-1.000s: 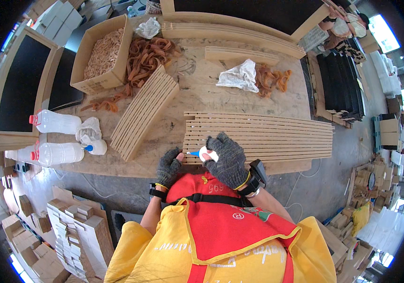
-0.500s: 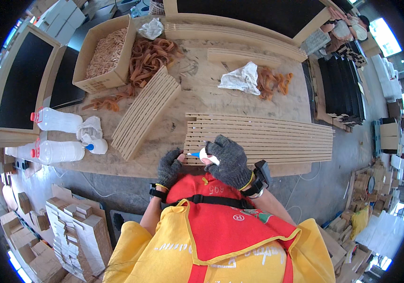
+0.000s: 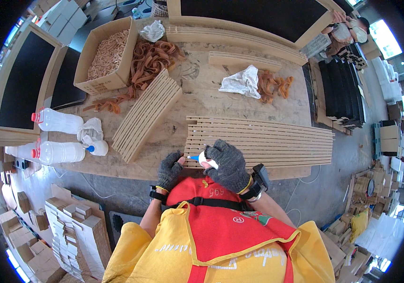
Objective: The recorder is applying wood glue to several thin wooden slats positioned on a workbench, while coworkers assist in assembling wooden frames.
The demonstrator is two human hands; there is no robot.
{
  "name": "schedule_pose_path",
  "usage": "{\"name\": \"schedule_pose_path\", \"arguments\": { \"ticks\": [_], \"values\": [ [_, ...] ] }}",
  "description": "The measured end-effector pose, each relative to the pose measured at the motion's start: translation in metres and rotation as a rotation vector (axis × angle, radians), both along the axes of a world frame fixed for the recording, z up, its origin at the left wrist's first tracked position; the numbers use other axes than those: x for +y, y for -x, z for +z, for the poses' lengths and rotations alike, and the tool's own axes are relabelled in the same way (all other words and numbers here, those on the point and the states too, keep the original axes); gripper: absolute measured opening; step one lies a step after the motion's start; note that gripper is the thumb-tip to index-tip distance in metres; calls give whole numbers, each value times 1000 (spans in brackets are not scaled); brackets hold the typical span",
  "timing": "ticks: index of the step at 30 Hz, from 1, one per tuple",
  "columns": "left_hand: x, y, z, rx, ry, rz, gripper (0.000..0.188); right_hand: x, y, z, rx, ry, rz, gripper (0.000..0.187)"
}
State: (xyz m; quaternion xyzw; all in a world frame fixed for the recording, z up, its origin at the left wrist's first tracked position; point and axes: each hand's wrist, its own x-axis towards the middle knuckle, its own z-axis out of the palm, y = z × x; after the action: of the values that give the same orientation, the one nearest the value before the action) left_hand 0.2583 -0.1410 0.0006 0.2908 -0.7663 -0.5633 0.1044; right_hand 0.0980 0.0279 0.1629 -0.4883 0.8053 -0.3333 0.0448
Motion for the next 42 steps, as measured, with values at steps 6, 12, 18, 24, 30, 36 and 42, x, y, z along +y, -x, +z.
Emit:
{"name": "schedule_pose_path", "arguments": {
  "ticks": [6, 12, 18, 24, 30, 36, 42],
  "values": [
    [-1, 0, 3, 5, -10, -12, 35, -1, -1, -1, 43, -8, 2, 33],
    [-2, 1, 2, -10, 23, -25, 34, -1, -2, 3, -2, 1, -13, 32],
    [0, 0, -1, 7, 17, 5, 33, -3, -2, 5, 29, -39, 17, 33],
    [0, 1, 1, -10, 22, 0, 33, -7, -1, 4, 60, -53, 89, 34],
    [-1, 1, 2, -3, 16, -2, 34, 4, -2, -4, 17, -21, -19, 35],
    [-2, 1, 4, -15, 11, -13, 34, 24, 6, -11, -40, 31, -85, 35],
    [-3, 0, 2, -13, -1, -28, 35, 31, 7, -6, -42, -19, -108, 34]
  ]
}}
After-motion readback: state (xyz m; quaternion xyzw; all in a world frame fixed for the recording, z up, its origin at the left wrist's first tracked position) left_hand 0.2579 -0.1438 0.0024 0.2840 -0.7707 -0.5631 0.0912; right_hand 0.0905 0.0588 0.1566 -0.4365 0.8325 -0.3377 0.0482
